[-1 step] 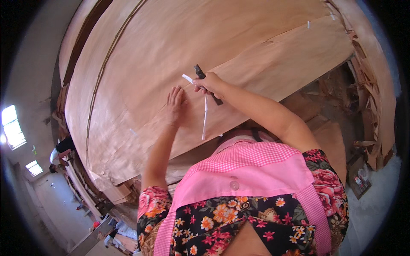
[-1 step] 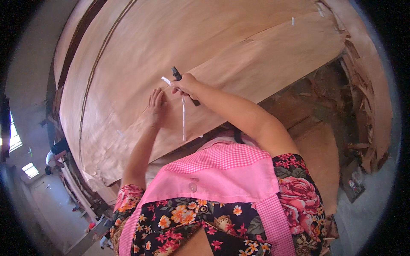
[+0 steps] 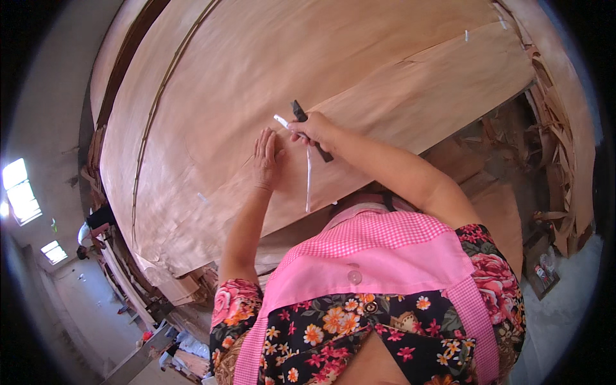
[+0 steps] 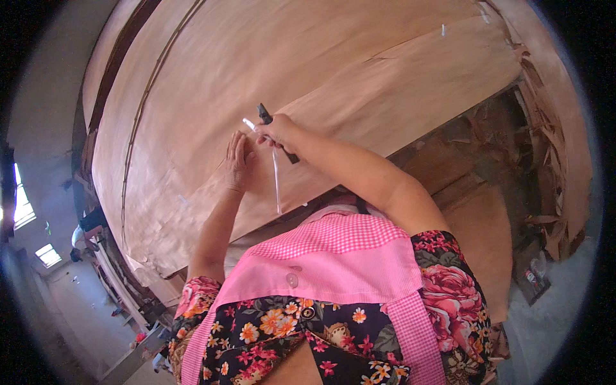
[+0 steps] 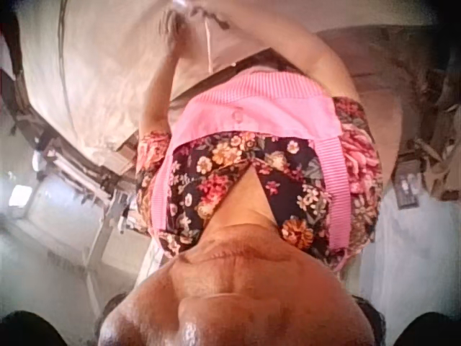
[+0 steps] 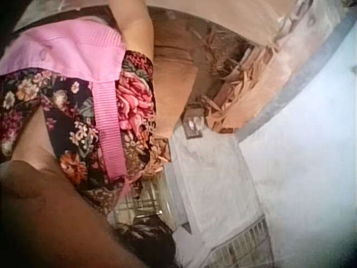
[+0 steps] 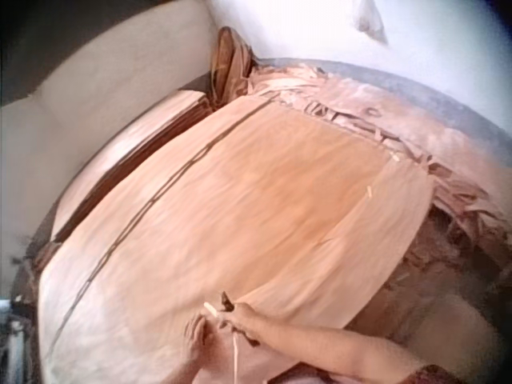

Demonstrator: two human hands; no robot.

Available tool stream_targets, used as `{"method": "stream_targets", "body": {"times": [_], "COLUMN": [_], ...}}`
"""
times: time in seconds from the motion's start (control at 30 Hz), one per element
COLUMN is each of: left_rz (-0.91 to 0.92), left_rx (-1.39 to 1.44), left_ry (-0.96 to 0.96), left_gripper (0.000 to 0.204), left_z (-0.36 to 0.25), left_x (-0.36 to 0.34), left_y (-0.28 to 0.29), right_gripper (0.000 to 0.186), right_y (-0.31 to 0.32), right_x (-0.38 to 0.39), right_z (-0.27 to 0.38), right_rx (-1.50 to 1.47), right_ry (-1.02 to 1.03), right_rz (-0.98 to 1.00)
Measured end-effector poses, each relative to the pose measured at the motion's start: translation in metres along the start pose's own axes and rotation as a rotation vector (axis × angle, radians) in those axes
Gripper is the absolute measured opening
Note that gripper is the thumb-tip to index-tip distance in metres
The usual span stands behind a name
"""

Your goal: The person handles and processes sheets of wood veneer. They cut strips of veneer using a knife, apply tape to join or reinforce the edges of large veneer sheets, and sort through a pile of wood strips on the floor.

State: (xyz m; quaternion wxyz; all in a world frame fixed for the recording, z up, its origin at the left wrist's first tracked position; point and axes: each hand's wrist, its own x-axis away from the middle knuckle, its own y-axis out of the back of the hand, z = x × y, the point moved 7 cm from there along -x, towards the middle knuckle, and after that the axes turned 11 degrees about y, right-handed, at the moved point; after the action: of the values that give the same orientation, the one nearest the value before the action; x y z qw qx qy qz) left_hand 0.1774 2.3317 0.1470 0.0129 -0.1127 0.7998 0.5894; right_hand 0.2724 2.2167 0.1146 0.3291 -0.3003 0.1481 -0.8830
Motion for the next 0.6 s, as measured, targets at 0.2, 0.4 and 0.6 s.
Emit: {"method": "stream_targets", "body": {"times": [0.2, 0.4, 0.6], "left_rz": [-0.126, -0.033, -0.003], "left_rx": [-0.018, -0.392, -0.112], "left_ry": [-0.026, -0.133, 0.102], "left_gripper": [0.045, 0.044, 0.041], "left_z": [0.0, -0.016, -0.083], "left_x": [0.004, 0.0, -0.077], "left_y": [-0.003, 0.008, 0.01], "right_gripper": [0.016, 0.016, 0.015], "right_y": [-0.026, -0.011, 0.12], "right_x": [-0.009, 0.008, 0.078], "right_z": [-0.036, 0.026, 0.046], "right_rx": [0.036, 1.181, 0.13], "right_ry": [0.042, 0.339, 0.104], "right_rz": [-0.199, 0.035, 0.012]}}
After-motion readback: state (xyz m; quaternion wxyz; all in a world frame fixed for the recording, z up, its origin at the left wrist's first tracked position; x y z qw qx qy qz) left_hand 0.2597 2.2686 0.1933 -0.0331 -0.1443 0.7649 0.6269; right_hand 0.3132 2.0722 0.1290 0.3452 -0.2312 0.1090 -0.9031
